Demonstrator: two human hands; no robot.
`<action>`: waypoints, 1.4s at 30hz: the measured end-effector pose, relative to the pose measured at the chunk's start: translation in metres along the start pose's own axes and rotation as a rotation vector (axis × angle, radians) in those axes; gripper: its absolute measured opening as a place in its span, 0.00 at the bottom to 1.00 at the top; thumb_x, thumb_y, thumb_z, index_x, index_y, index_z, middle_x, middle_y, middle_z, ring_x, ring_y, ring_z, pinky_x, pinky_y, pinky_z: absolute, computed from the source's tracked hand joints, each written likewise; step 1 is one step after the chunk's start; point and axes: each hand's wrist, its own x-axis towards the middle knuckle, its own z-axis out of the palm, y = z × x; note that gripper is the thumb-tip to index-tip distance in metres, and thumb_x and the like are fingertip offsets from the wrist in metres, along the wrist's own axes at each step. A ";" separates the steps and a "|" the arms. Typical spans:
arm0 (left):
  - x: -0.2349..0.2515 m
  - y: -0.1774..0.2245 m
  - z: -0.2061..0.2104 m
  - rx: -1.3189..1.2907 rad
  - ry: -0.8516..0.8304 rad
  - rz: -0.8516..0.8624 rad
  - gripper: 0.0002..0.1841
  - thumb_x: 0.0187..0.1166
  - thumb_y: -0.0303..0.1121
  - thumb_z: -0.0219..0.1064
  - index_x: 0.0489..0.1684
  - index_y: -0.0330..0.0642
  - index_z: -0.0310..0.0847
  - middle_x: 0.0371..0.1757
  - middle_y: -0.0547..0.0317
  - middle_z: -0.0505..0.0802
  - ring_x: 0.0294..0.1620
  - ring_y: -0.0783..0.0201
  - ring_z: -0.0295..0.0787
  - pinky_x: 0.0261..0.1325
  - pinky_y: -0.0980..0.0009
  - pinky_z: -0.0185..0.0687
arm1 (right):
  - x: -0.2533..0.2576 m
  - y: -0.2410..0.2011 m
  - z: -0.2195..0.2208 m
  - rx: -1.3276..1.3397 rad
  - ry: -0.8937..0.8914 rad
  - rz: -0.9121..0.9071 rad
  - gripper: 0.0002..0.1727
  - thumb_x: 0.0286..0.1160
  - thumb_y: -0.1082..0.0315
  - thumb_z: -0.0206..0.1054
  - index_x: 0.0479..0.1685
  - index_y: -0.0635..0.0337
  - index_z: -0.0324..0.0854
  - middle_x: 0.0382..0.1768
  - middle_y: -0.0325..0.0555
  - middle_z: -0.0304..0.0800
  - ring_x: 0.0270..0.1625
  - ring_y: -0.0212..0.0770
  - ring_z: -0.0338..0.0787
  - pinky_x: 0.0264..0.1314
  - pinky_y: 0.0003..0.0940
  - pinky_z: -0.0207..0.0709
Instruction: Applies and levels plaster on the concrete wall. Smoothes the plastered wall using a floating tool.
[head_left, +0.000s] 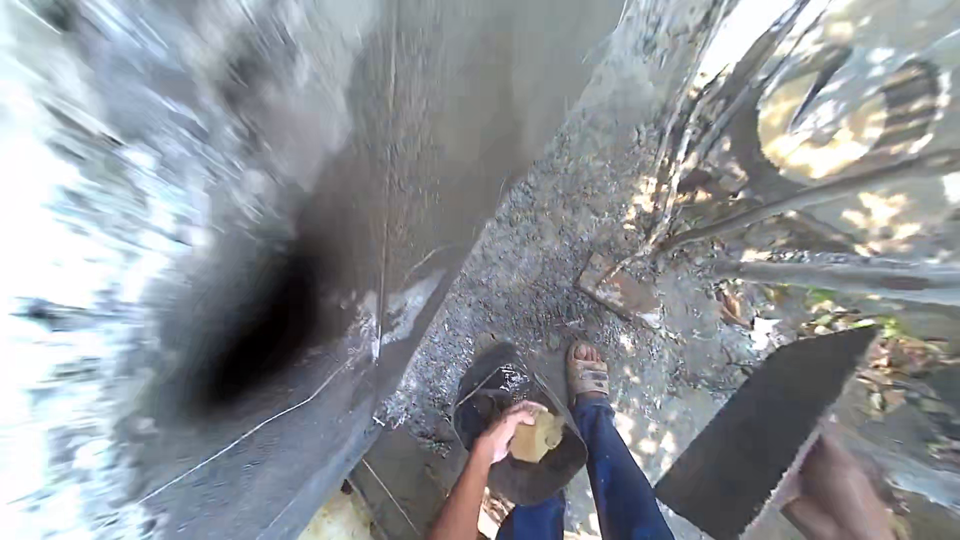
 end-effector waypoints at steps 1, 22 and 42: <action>-0.026 0.024 0.004 -0.161 -0.092 -0.037 0.23 0.84 0.47 0.55 0.71 0.50 0.81 0.61 0.50 0.92 0.58 0.51 0.90 0.59 0.45 0.87 | -0.011 -0.010 0.004 0.025 0.014 0.010 0.27 0.91 0.36 0.41 0.69 0.39 0.77 0.51 0.32 0.94 0.52 0.31 0.93 0.54 0.41 0.91; -0.301 0.432 0.114 1.487 0.959 0.888 0.25 0.81 0.41 0.69 0.77 0.47 0.75 0.68 0.48 0.87 0.56 0.50 0.92 0.54 0.47 0.90 | -0.042 -0.139 0.085 0.116 -0.095 -0.071 0.32 0.94 0.39 0.35 0.44 0.52 0.78 0.18 0.35 0.81 0.16 0.33 0.81 0.20 0.35 0.83; -0.342 0.546 -0.002 1.235 1.427 1.065 0.27 0.87 0.33 0.56 0.79 0.22 0.57 0.74 0.37 0.77 0.72 0.63 0.79 0.77 0.67 0.75 | 0.065 -0.095 0.505 -0.105 -0.360 -0.047 0.32 0.90 0.38 0.52 0.59 0.62 0.78 0.19 0.45 0.84 0.17 0.44 0.87 0.24 0.46 0.90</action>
